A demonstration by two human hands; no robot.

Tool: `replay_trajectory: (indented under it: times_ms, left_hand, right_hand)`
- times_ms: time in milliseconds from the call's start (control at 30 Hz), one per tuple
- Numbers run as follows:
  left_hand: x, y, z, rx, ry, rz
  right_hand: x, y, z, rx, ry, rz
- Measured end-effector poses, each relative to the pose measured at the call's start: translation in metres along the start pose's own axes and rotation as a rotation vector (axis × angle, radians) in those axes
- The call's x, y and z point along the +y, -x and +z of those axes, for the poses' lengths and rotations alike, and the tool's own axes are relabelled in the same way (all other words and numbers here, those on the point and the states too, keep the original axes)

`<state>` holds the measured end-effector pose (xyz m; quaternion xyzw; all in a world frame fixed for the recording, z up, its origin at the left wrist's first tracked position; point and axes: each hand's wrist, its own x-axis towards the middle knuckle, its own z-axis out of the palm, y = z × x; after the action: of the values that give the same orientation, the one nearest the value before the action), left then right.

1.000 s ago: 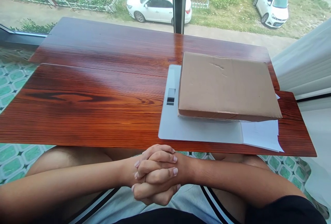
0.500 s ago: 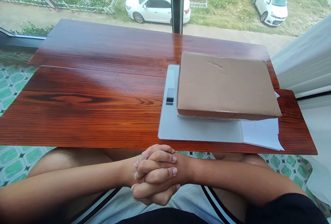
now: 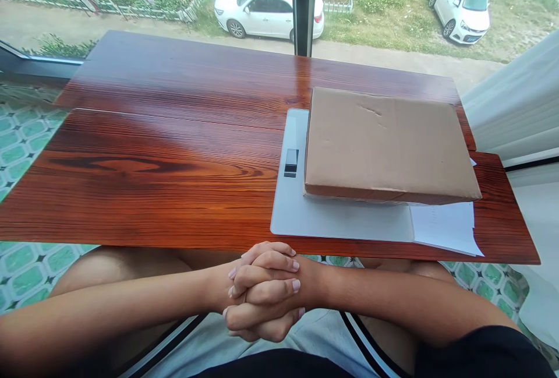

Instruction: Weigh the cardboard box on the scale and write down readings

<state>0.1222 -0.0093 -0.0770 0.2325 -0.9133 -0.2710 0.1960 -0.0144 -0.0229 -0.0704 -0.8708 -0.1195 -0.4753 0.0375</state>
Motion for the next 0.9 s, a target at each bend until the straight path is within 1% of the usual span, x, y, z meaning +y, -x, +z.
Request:
replay_trajectory:
  times_ms: [100, 167, 267, 400, 533, 767, 900]
  left_hand:
    - [-0.013, 0.001, 0.006, 0.009, -0.053, 0.122]
    - [-0.021, 0.0, 0.009, -0.012, -0.059, 0.163]
    - [-0.027, -0.002, 0.013, -0.018, -0.05, 0.138]
    - [-0.025, -0.003, 0.013, -0.038, -0.026, 0.091]
    - [-0.024, -0.002, 0.012, -0.052, -0.023, 0.078]
    - [-0.022, -0.002, 0.013, 0.048, -0.027, 0.117]
    - [-0.023, -0.003, 0.013, 0.088, -0.068, 0.212]
  right_hand:
    - [0.002, -0.002, 0.001, 0.025, 0.0, -0.023]
    - [0.003, -0.004, 0.003, 0.066, 0.003, -0.032]
    - [0.004, -0.004, 0.005, 0.096, 0.003, -0.042]
    - [0.005, -0.001, 0.005, 0.058, 0.017, -0.032]
    - [0.005, 0.001, 0.005, 0.056, 0.006, -0.013]
    - [0.005, 0.002, 0.005, 0.043, -0.001, -0.013]
    - [0.005, 0.002, 0.004, 0.032, 0.005, -0.015]
